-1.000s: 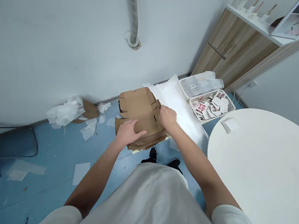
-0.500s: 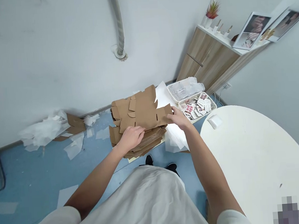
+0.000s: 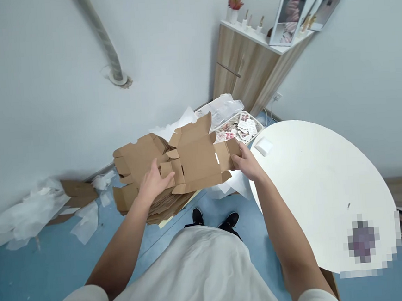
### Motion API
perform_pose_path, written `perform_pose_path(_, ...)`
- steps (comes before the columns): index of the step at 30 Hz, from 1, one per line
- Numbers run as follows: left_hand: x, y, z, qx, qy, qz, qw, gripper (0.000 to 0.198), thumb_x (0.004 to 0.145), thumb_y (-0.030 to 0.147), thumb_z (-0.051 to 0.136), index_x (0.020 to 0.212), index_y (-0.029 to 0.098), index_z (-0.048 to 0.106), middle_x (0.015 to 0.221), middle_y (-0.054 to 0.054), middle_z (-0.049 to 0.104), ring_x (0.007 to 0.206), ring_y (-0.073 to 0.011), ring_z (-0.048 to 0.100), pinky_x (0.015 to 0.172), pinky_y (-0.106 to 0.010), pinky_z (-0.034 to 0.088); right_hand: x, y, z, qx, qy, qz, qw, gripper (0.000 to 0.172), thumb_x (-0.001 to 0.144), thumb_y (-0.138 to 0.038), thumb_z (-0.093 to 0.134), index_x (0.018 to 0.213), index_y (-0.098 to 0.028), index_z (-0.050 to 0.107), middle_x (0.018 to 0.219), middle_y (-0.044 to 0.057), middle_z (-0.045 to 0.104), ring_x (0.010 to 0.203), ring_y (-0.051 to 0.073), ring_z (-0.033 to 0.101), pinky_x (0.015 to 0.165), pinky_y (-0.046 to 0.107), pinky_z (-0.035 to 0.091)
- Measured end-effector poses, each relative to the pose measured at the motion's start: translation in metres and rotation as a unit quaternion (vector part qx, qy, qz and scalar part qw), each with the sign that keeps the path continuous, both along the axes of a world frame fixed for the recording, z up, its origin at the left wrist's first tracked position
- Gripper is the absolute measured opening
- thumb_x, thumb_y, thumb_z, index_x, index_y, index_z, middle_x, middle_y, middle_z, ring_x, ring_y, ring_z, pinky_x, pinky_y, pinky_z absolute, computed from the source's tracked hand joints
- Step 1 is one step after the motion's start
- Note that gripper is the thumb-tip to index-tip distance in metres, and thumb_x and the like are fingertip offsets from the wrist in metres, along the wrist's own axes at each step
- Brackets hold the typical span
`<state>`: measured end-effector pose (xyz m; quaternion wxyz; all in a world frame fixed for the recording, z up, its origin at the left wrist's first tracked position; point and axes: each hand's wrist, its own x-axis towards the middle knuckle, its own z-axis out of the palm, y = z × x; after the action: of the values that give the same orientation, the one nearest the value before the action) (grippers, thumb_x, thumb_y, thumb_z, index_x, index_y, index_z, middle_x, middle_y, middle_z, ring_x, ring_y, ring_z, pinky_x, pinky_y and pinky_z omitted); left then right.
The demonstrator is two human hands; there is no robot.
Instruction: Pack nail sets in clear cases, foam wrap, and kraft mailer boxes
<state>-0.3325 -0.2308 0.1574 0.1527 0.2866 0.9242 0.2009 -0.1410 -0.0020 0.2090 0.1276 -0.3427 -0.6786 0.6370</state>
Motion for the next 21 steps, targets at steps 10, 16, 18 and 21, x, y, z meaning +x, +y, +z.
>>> perform_pose_path(10,0.088,0.107,0.015,0.09,0.018,-0.144,0.985,0.072,0.075,0.033,0.052,0.135,0.014,0.017,0.081,-0.004,0.065,0.078,-0.0222,0.062,0.068,-0.031,0.044,0.146,0.041,-0.028,0.129,-0.012,-0.201,0.971,0.033,0.078,-0.036,0.041,0.105,-0.02,0.049,0.101,0.005,0.058,0.088,0.018,0.054,0.075,0.034,0.045)
perform_pose_path(16,0.177,0.194,0.005,0.093,-0.002,-0.262,0.961,0.067,0.074,0.031,0.054,0.132,0.017,0.024,0.077,-0.002,0.066,0.078,-0.0225,0.061,0.067,-0.03,0.042,0.265,0.05,-0.047,0.132,-0.085,-0.353,0.922,0.032,0.076,-0.038,0.038,0.096,-0.019,0.056,0.097,0.005,0.059,0.081,0.017,0.053,0.069,0.03,0.043)
perform_pose_path(18,0.206,0.219,-0.005,0.094,-0.029,-0.296,0.95,0.067,0.074,0.029,0.054,0.132,0.017,0.024,0.074,-0.001,0.065,0.074,-0.0209,0.061,0.065,-0.028,0.042,0.299,0.051,-0.057,0.108,-0.106,-0.383,0.911,0.032,0.073,-0.034,0.039,0.094,-0.019,0.058,0.094,0.005,0.061,0.076,0.017,0.053,0.065,0.028,0.043)
perform_pose_path(21,0.243,0.247,-0.022,0.086,-0.068,-0.338,0.935,0.066,0.074,0.028,0.054,0.132,0.015,0.025,0.067,0.001,0.061,0.069,-0.0182,0.06,0.063,-0.027,0.042,0.34,0.049,-0.072,0.078,-0.148,-0.399,0.901,0.034,0.068,-0.03,0.039,0.093,-0.019,0.06,0.088,0.005,0.062,0.07,0.017,0.053,0.06,0.027,0.042)
